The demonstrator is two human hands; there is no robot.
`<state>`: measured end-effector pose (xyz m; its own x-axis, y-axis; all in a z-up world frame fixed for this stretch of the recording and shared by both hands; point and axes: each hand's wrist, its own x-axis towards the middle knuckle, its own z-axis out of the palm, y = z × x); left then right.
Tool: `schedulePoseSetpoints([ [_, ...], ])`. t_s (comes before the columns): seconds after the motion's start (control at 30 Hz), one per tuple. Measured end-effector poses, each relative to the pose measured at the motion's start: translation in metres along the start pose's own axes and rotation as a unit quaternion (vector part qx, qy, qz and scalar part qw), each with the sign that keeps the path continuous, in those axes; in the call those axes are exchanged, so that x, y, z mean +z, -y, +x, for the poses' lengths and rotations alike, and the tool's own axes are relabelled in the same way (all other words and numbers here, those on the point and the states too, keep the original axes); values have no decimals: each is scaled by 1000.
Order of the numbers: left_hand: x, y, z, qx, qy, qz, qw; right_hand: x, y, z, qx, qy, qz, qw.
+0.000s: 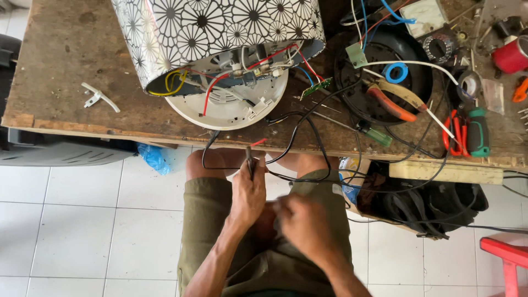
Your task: The person strips insulation from two black wires using pliers, twists the exposed ends, and then inserts them into a white plastic connector. The person then connects the wires to a disassembled ceiling fan motor assembly on the workbench.
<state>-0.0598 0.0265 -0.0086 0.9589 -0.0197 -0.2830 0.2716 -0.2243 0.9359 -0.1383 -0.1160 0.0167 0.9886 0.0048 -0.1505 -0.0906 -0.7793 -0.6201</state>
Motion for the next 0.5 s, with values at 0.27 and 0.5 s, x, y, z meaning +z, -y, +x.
schedulePoseSetpoints([
  [0.27, 31, 55, 13, 61, -38, -24, 997, -104, -31, 110, -222, -299, -159, 914],
  [0.5, 25, 47, 21, 101, -69, -6, 992, -95, -51, 132, -213, -289, -279, 891],
])
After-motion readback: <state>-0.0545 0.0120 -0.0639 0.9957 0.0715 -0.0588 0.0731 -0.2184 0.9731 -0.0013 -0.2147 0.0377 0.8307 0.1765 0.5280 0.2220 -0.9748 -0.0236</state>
